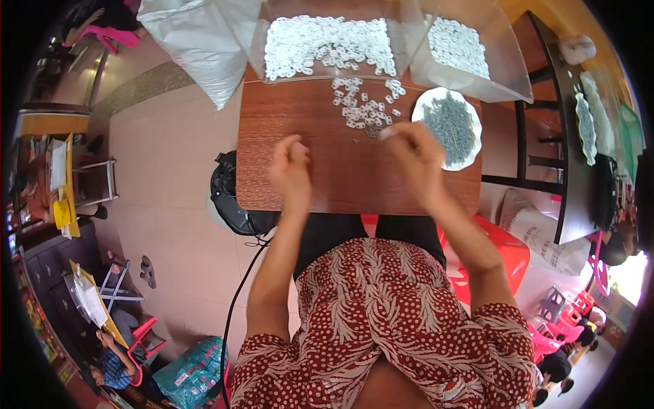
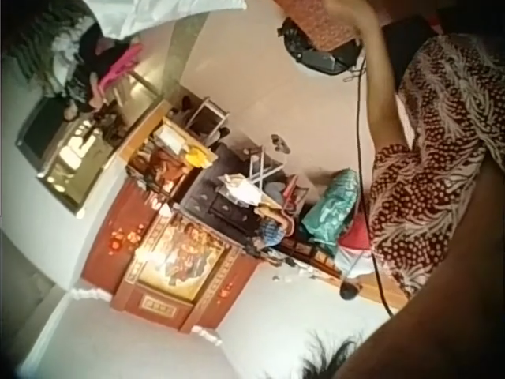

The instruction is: Inserting small metal pins into white plastic electrical connector housings.

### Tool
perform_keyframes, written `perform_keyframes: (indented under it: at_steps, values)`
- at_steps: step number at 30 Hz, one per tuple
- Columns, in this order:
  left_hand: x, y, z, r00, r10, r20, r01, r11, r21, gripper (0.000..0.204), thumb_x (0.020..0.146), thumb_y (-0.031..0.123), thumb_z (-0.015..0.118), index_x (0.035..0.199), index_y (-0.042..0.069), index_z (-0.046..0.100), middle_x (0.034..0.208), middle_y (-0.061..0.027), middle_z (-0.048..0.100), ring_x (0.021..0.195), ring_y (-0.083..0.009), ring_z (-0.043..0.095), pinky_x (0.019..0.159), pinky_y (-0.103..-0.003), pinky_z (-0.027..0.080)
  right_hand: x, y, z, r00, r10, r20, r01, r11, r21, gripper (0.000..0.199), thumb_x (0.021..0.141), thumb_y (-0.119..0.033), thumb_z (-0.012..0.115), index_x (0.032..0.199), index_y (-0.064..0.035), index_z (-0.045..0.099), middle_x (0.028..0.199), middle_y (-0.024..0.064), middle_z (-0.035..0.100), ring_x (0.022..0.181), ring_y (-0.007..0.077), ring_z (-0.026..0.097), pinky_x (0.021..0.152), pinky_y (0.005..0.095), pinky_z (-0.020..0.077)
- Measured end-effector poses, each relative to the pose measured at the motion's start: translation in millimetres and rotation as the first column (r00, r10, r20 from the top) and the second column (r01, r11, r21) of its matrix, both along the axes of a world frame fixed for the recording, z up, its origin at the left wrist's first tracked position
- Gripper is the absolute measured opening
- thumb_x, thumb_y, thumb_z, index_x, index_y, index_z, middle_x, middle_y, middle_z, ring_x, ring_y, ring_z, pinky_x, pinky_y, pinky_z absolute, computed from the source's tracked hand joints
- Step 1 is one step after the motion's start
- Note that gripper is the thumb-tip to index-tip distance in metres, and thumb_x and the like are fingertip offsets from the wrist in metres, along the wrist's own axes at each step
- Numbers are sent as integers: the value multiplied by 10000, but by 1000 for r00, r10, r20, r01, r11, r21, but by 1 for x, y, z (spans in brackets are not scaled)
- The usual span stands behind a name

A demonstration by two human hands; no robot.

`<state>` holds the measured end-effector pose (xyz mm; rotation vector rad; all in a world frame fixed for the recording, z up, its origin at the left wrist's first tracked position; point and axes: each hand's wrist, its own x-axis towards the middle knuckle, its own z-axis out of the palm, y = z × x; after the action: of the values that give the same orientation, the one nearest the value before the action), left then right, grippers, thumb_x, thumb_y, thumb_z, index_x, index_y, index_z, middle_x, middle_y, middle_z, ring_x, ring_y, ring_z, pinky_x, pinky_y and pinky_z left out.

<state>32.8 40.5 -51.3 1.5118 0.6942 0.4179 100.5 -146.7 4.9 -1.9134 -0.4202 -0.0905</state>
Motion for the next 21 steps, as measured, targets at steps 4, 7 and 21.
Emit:
perform_keyframes:
  at_steps: [4,7,21]
  values:
    - [43,80,-53,990,132,54,-136,767,627,155,809,34,587,959,20,622,761,-62,599,663,-143,539,622,-285,444,60,-40,27,971,-222,84,224,975,-15,92,830,-42,614,907,2,638,800,-18,583,722,66,508,648,206,422]
    - [73,89,-54,987,144,66,-140,592,794,181,769,42,635,948,73,640,744,-80,586,662,-216,552,627,-349,444,104,-70,36,948,-304,99,307,952,-17,165,834,-46,617,988,14,620,858,15,603,777,82,535,716,220,442]
    - [107,92,-62,975,201,-92,13,367,930,180,725,120,694,896,174,683,674,-87,506,682,-273,538,586,-398,420,198,-126,2,802,-181,569,492,740,-458,151,802,-109,627,926,-23,614,812,128,620,750,232,599,698,309,465]
